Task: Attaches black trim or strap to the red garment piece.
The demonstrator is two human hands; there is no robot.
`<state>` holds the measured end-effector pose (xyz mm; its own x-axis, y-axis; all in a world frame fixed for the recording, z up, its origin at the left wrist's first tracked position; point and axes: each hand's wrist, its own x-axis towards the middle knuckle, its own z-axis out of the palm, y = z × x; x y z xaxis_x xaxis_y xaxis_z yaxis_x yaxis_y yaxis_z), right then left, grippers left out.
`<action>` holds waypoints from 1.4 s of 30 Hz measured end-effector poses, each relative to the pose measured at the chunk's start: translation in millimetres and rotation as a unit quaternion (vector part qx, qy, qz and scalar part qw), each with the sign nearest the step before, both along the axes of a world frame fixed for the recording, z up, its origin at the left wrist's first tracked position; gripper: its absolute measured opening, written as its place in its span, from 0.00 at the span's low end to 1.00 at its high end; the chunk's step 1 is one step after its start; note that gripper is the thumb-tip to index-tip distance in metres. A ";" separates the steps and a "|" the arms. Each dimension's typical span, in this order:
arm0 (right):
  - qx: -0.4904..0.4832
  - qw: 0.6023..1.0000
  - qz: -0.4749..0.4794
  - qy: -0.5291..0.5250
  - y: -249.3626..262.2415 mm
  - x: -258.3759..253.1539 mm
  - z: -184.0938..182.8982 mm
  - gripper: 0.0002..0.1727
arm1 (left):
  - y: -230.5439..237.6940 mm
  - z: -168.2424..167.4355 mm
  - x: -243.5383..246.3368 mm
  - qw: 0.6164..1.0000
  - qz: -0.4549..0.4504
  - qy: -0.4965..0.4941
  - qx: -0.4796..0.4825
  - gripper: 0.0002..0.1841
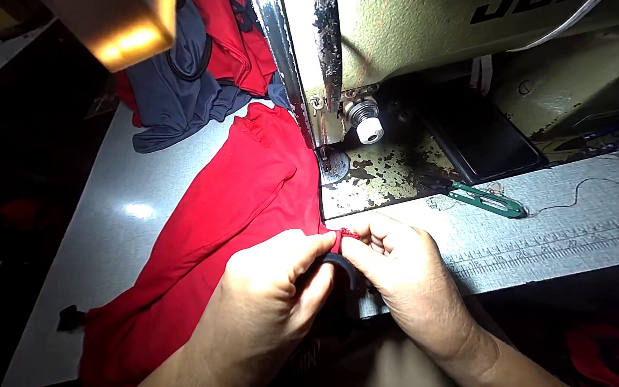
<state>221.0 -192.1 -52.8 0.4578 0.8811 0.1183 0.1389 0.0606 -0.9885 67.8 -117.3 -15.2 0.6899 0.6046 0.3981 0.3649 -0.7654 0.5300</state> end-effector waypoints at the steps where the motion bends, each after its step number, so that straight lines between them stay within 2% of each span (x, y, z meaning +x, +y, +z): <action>1: -0.002 1.000 -0.001 0.010 -1.0 0.0 0.9 0.03 | -0.5 -0.1 0.4 1.000 -0.003 0.006 0.013 0.12; 5: 0.006 1.000 -0.003 0.031 -3.0 2.5 0.5 0.07 | -1.9 0.9 1.0 0.998 -0.026 0.034 0.053 0.16; 8: 0.019 0.999 0.017 0.042 -4.7 6.1 -0.7 0.13 | -3.6 1.6 -1.5 0.997 -0.055 0.047 0.030 0.19; 10: 0.011 0.998 0.034 0.060 -6.5 7.2 -0.8 0.07 | -3.2 0.4 -2.4 0.997 -0.066 0.037 0.004 0.18; 13: -0.008 1.000 0.018 0.022 -6.6 6.2 -4.7 0.02 | 4.3 0.9 -0.8 0.996 -0.053 0.011 -0.064 0.14; 15: -0.005 1.000 0.017 -0.018 -7.6 8.0 -6.5 0.02 | 17.6 6.5 4.5 0.997 -0.034 0.049 -0.044 0.11; 17: -0.002 0.999 0.017 -0.041 -7.5 8.7 -6.2 0.03 | 34.8 11.0 8.0 0.990 -0.054 0.126 -0.012 0.17; 18: -0.003 0.999 0.017 -0.049 -7.3 9.1 -6.3 0.03 | 43.6 11.6 9.6 0.986 -0.088 0.140 -0.031 0.18; 20: -0.009 0.998 0.019 -0.060 -7.2 10.9 -6.8 0.03 | 58.3 9.2 13.9 0.972 -0.163 0.131 -0.103 0.09; 22: -0.022 0.997 0.011 -0.080 -6.4 13.6 -8.7 0.03 | 67.3 7.5 20.4 0.956 -0.205 0.124 -0.173 0.07; 25: -0.058 0.981 0.001 -0.186 -4.8 20.7 -13.9 0.05 | 67.0 5.3 29.0 0.939 -0.146 0.167 -0.262 0.11; 28: -0.061 0.917 -0.039 -0.393 -1.0 21.3 -20.4 0.12 | 59.3 -8.3 37.6 0.952 -0.052 0.260 -0.153 0.15; 29: -0.054 0.898 -0.048 -0.433 0.0 21.0 -22.2 0.12 | 55.8 -13.7 39.4 0.956 -0.035 0.267 -0.119 0.15; 32: -0.019 0.887 -0.046 -0.460 -1.5 24.1 -26.1 0.08 | 51.0 -18.4 40.7 0.960 -0.010 0.269 -0.076 0.14; 34: 0.045 0.881 -0.015 -0.471 -3.8 31.1 -30.4 0.10 | 51.8 -18.4 40.3 0.962 0.005 0.261 -0.073 0.14; 37: 0.112 0.851 0.057 -0.510 -9.5 42.6 -36.4 0.15 | 48.9 -22.0 37.3 0.968 0.025 0.238 -0.073 0.13; 42: 0.146 0.810 0.157 -0.546 -6.9 65.4 -32.8 0.17 | 30.4 -41.5 29.4 0.979 0.071 0.189 0.006 0.16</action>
<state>286.4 -199.0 -85.6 -0.3013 0.7958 0.5253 0.8528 0.4714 -0.2250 97.2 -87.0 -56.7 0.6980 0.7028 0.1372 0.6376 -0.6973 0.3275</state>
